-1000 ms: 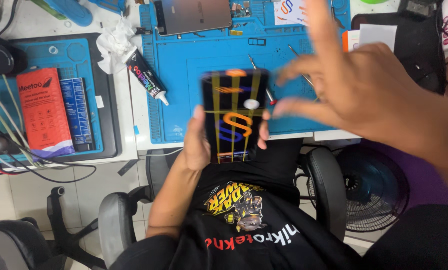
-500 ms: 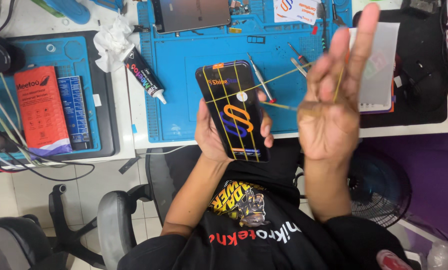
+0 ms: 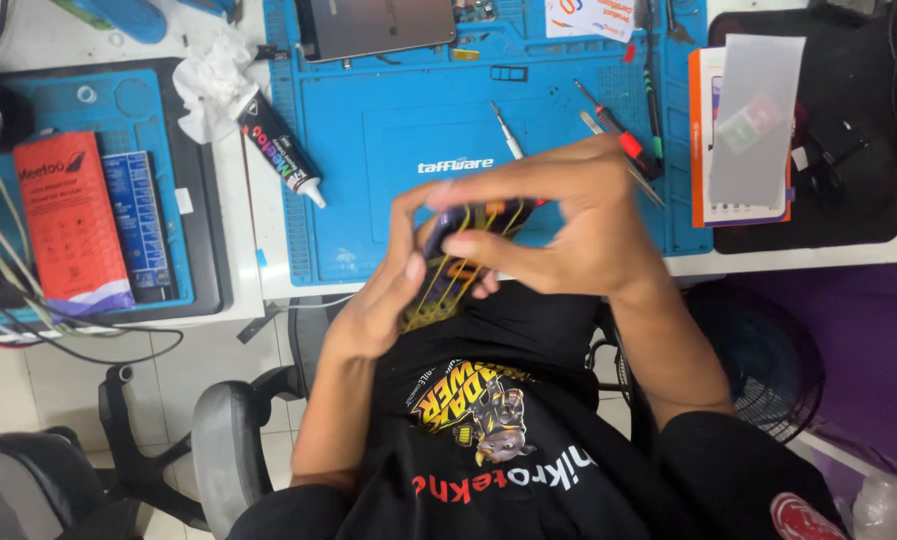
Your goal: The person holds a smartphone wrapped in crisscrossed rubber bands and uses a screwdriver to pry along the edge of the phone, working around its sides on a blue repair mat. They reposition the phone and rubber bands between prying passes.
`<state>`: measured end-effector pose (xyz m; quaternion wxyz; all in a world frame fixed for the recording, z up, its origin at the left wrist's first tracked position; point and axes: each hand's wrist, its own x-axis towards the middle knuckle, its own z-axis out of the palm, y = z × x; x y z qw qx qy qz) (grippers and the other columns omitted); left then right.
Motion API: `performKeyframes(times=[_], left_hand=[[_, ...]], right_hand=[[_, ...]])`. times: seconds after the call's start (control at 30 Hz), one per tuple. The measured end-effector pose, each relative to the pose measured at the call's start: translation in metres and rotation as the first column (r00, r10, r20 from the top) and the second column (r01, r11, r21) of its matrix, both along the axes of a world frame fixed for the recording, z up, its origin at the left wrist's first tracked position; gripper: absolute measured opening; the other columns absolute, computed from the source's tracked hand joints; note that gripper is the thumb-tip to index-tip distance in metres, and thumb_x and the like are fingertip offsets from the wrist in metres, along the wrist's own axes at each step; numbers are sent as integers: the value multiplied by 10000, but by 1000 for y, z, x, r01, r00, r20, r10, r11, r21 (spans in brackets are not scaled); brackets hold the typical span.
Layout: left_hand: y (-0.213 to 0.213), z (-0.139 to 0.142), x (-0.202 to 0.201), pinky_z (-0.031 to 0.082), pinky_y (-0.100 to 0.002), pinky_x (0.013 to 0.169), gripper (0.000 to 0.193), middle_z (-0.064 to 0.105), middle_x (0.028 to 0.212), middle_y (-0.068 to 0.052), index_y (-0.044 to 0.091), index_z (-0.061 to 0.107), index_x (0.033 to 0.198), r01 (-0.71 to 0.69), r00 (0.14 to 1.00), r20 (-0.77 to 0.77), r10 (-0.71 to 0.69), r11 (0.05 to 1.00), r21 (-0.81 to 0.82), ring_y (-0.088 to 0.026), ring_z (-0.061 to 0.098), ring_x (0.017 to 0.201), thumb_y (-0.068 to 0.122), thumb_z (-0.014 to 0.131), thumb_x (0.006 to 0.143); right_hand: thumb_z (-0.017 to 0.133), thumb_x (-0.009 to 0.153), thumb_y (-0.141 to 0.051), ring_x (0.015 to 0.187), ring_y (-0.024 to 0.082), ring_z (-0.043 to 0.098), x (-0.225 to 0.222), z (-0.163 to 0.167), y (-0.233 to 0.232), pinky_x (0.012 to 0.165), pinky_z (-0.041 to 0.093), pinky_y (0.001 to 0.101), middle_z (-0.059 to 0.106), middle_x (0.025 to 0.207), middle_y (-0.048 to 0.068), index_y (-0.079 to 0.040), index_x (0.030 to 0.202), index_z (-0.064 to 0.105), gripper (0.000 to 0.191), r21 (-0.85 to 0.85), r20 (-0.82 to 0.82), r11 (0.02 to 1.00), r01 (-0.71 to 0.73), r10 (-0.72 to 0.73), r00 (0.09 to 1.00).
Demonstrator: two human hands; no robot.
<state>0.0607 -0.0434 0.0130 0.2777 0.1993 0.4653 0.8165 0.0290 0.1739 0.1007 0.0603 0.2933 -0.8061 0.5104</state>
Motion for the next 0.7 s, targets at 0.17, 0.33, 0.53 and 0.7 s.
performKeyframes(times=[0.17, 0.33, 0.53, 0.7], left_hand=[[-30, 22, 12, 523, -396, 994, 733, 515, 1438, -240, -46, 86, 1572, -3, 997, -79, -24, 947, -322, -270, 636, 1074, 436, 356, 1091], [-47, 31, 20, 506, -390, 990, 628, 580, 1341, -212, -57, 132, 1542, 15, 984, -142, -109, 840, -542, -262, 647, 1043, 322, 347, 1089], [-47, 32, 17, 498, -372, 953, 605, 634, 1195, -168, -5, 205, 1536, 101, 976, -65, -208, 696, -711, -225, 682, 1020, 315, 383, 1054], [-55, 21, 3, 551, -348, 821, 660, 650, 1153, -124, 59, 236, 1542, 350, 933, 178, -312, 679, -645, -225, 678, 831, 434, 323, 1007]], right_hand=[[793, 917, -87, 765, 107, 795, 9, -10, -21, 712, 613, 236, 792, 886, 52, -42, 972, 779, 72, -84, 300, 996, -35, 59, 952], [783, 862, -89, 774, 123, 779, 9, -16, -29, 744, 601, 246, 798, 853, 70, -26, 957, 783, 113, -60, 441, 990, -127, 140, 887], [740, 908, -100, 848, 123, 796, 8, -34, -24, 790, 621, 258, 816, 918, 79, -25, 1010, 787, 135, -17, 580, 979, -204, 176, 796], [707, 950, -109, 826, 99, 764, -28, -48, 13, 664, 619, 283, 794, 922, 65, -43, 1044, 770, 131, 127, 541, 992, -7, -64, 839]])
